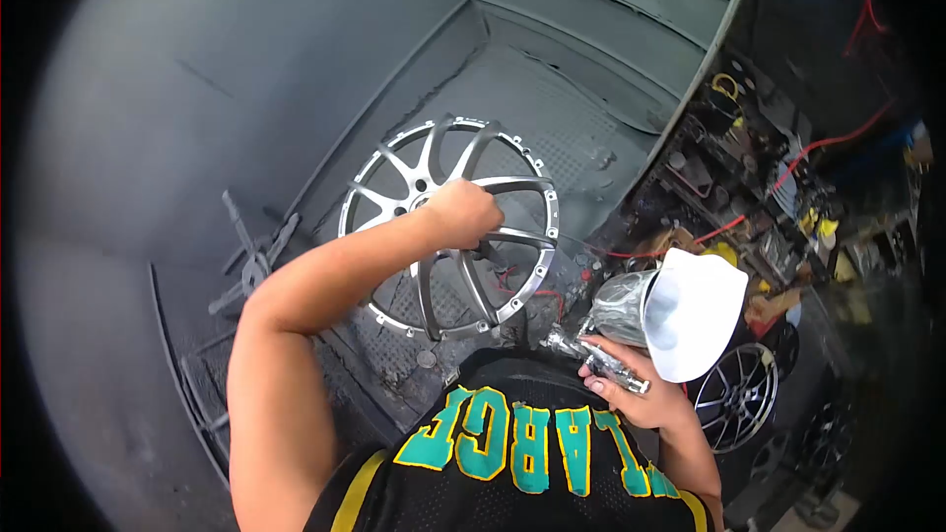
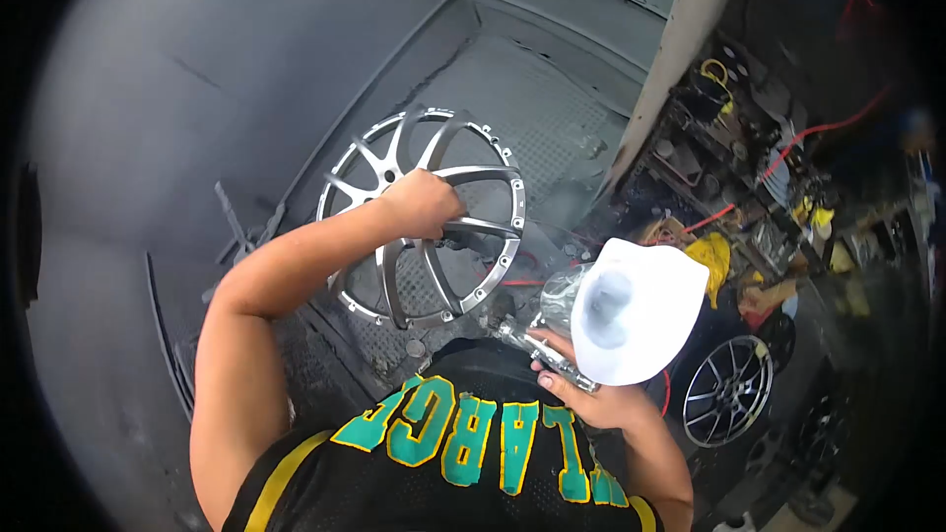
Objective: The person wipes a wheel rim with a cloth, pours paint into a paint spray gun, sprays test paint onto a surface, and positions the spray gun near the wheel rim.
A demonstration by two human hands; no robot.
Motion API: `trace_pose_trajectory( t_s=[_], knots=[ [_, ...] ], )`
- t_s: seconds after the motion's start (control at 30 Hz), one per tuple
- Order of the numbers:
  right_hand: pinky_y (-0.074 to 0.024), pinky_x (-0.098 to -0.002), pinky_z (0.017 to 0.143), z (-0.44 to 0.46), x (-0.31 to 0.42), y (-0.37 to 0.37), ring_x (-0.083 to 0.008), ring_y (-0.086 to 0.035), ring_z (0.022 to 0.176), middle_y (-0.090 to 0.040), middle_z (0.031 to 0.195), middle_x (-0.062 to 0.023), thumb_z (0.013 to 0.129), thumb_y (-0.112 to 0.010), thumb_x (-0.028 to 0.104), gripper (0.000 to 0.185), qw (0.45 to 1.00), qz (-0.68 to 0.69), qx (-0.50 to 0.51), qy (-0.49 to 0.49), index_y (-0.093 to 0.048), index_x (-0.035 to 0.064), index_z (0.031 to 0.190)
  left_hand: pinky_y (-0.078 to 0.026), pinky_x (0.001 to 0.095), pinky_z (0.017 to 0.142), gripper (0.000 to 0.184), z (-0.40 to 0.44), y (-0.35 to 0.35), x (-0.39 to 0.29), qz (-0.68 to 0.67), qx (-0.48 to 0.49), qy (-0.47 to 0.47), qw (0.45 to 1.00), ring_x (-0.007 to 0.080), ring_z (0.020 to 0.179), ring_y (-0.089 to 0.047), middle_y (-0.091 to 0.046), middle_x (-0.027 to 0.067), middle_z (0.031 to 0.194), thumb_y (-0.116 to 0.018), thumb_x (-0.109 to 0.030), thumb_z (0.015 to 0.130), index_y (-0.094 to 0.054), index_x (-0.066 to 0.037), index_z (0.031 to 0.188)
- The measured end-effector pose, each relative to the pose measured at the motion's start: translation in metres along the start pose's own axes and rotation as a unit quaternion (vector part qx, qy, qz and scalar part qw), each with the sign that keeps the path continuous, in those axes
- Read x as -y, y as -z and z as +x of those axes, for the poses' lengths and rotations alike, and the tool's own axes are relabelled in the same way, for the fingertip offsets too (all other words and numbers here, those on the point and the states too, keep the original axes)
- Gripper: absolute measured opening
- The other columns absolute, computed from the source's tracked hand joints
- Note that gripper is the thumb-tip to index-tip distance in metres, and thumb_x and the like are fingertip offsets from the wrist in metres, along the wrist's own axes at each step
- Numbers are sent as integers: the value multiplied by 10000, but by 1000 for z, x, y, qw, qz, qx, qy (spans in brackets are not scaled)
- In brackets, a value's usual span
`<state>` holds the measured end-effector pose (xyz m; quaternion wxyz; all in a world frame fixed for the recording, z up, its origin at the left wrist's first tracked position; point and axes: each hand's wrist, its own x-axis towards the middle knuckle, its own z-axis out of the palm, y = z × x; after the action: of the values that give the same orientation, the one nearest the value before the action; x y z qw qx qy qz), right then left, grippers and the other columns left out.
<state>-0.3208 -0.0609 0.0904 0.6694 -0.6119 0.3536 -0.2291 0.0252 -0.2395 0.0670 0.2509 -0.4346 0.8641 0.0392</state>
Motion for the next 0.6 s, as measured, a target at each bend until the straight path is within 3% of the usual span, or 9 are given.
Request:
trace_pose_trajectory(
  t_s=[0.07,0.13,0.2,0.27,0.3,0.33,0.4,0.53,0.6],
  knots=[
    [-527,-213,637,7,-2,-17,-102,-659,930,-693,1109,-74,967,-684,92,567,998,36,-52,-28,-490,32,1497,-577,439,724,269,11,-2,13,50,-4,-147,988,299,839,-726,-726,69,834,-804,-332,775,-724,-112,906],
    [-534,-212,645,11,-5,-33,-109,-666,943,-693,1103,-77,967,-685,103,577,995,51,-81,-29,-480,24,1500,-568,450,715,281,16,-5,19,42,-36,-186,981,298,815,-721,-707,85,786,-791,-368,804,-710,-101,838],
    [-513,-241,816,11,-8,-44,-113,-660,1038,-669,1156,-66,1024,-633,132,509,987,94,-122,-42,-486,36,1502,-553,442,670,238,26,0,19,-69,-237,-212,946,301,756,-711,-694,104,751,-779,-312,843,-722,-81,833],
    [-520,-221,767,12,-7,-48,-119,-652,1072,-669,1163,-66,1020,-640,154,540,982,105,-135,-75,-462,35,1516,-542,413,626,165,52,15,24,-248,-440,-123,854,306,708,-705,-701,118,758,-754,-225,882,-734,-66,842],
    [-527,-225,743,13,-4,-52,-112,-649,1038,-669,1158,-65,1018,-644,164,555,976,128,-162,-64,-451,38,1523,-556,388,645,95,46,40,27,-278,-422,-42,862,301,722,-712,-728,126,815,-722,-157,908,-746,-66,898],
    [-534,-230,719,15,-3,-57,-104,-645,1005,-670,1153,-64,1015,-647,174,571,969,148,-188,-52,-440,40,1531,-576,387,716,104,46,50,30,-337,-456,-88,819,297,771,-720,-742,119,851,-700,-151,937,-739,-55,930],
    [-544,-240,675,17,-5,-65,-84,-627,917,-674,1144,-65,1011,-651,187,592,964,151,-213,-46,-428,46,1540,-566,425,754,214,39,39,38,-323,-411,-256,813,351,836,-703,-731,148,946,-666,-229,978,-726,-54,1086],
    [-529,-227,634,19,-7,-74,-69,-615,853,-686,1112,-54,1013,-645,171,564,957,115,-262,-36,-452,60,1531,-529,446,924,411,-12,-14,12,-194,-61,-415,887,355,1040,-671,-685,188,1146,-585,-281,1012,-577,-59,1358],
    [-523,-223,615,16,-4,-76,-65,-612,833,-692,1094,-53,1012,-646,155,541,960,112,-255,-28,-478,92,1523,-493,438,989,496,-32,-41,16,-84,-116,-417,897,316,1106,-652,-664,156,1141,-585,-332,1003,-511,-64,1413]
  ],
)
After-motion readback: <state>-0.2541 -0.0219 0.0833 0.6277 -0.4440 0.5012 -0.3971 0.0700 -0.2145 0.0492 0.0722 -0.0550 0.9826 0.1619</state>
